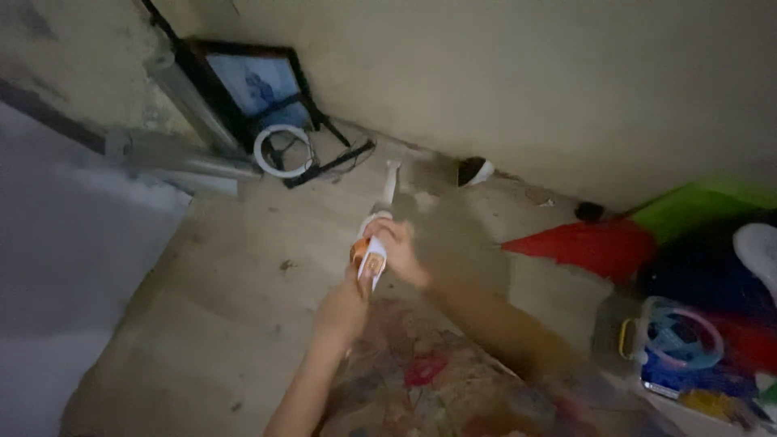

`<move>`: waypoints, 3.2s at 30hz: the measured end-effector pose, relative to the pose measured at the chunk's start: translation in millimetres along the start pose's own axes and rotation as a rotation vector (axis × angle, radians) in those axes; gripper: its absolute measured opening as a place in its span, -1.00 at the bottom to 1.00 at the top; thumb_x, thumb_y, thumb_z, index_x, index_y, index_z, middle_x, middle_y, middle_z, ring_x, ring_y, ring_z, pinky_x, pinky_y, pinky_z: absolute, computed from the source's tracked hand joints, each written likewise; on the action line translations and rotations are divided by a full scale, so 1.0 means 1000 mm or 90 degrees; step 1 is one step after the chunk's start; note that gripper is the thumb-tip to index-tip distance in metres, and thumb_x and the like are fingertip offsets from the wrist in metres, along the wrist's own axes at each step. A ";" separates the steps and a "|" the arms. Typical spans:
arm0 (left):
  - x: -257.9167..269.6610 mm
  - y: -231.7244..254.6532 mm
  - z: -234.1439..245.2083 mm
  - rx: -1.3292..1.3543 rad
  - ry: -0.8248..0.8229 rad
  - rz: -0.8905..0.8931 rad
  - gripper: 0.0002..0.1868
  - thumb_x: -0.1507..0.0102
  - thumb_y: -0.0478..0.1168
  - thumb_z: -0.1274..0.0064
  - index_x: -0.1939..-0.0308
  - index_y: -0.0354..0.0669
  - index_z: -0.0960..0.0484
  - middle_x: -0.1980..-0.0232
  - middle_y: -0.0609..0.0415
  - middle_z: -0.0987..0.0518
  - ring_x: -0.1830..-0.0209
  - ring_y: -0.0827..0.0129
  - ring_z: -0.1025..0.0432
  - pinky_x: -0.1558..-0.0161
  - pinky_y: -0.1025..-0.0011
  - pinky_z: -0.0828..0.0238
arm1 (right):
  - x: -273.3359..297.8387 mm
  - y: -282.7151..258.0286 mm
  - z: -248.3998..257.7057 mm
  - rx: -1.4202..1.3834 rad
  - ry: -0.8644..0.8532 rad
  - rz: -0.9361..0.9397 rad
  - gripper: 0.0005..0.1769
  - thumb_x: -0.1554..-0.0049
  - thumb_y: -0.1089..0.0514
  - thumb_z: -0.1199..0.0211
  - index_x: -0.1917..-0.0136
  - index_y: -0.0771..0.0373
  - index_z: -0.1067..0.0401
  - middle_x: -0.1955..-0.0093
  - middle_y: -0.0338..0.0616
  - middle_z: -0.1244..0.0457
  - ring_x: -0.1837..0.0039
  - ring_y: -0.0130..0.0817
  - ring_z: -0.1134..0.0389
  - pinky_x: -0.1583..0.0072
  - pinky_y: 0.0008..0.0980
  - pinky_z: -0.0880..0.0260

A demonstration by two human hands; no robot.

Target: Vacuum the floor with a handheld vacuum cleaner.

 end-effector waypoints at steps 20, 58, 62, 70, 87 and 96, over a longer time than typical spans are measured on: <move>0.011 0.044 0.000 0.387 -0.052 -0.126 -0.36 -0.41 0.03 0.25 -0.51 -0.18 -0.11 -0.03 -0.27 -0.57 0.12 -0.09 -0.53 0.09 0.11 -0.49 | 0.009 -0.097 -0.019 -0.274 0.270 -0.228 -0.65 -0.35 0.11 -0.05 -0.33 0.27 -0.12 0.28 -0.08 -0.26 0.35 -0.36 -0.30 0.34 -0.30 -0.33; -0.057 0.011 -0.082 0.257 -0.014 -0.124 -0.46 -0.45 0.02 0.36 -0.21 -0.48 -0.28 0.00 -0.52 -0.57 -0.07 -0.33 -0.50 -0.09 -0.06 -0.40 | 0.012 -0.040 0.003 -0.050 0.188 -0.227 -0.80 -0.35 0.07 -0.02 -0.20 0.14 -0.28 0.37 -0.16 -0.28 0.44 -0.46 -0.23 0.41 -0.38 -0.26; -0.044 0.005 -0.097 0.280 0.032 -0.132 -0.44 -0.45 0.05 0.36 -0.22 -0.46 -0.29 0.02 -0.55 -0.57 -0.07 -0.40 -0.48 -0.08 -0.11 -0.40 | 0.032 -0.053 0.003 0.042 0.254 -0.299 -0.77 -0.31 0.05 -0.02 -0.21 0.06 -0.34 0.37 -0.19 -0.25 0.42 -0.46 -0.25 0.41 -0.36 -0.29; 0.026 0.005 -0.143 0.258 0.026 -0.115 -0.39 -0.46 0.11 0.40 -0.24 -0.45 -0.27 0.01 -0.54 -0.57 -0.09 -0.41 -0.47 -0.12 -0.11 -0.41 | 0.109 -0.067 0.014 -0.059 0.196 -0.354 -0.75 -0.35 -0.03 0.03 -0.25 0.06 -0.24 0.39 -0.11 -0.22 0.45 -0.40 -0.23 0.43 -0.34 -0.26; 0.233 0.009 -0.189 0.236 -0.028 -0.089 -0.24 -0.42 0.17 0.41 -0.31 -0.59 -0.15 0.00 -0.57 -0.57 -0.11 -0.36 -0.49 -0.18 -0.03 -0.40 | 0.286 -0.153 0.014 -0.020 0.084 -0.276 -0.76 -0.37 0.02 0.06 -0.17 0.19 -0.25 0.16 -0.17 -0.24 0.30 -0.42 -0.34 0.31 -0.34 -0.41; 0.168 -0.013 -0.207 0.220 -0.022 -0.102 -0.25 -0.44 0.13 0.44 -0.42 -0.54 -0.10 -0.18 -0.57 -0.48 -0.25 -0.33 -0.39 -0.27 0.01 -0.30 | 0.261 -0.139 0.009 0.006 0.112 -0.303 -0.70 -0.33 -0.01 0.10 -0.24 0.13 -0.24 0.26 -0.13 -0.24 0.37 -0.41 -0.32 0.33 -0.36 -0.39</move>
Point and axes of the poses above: each hand's wrist, its own x-axis away from the middle knuckle, its own z-axis out of the back of the hand, y = z × x, the point moved 5 cm from there along -x, towards the middle knuckle
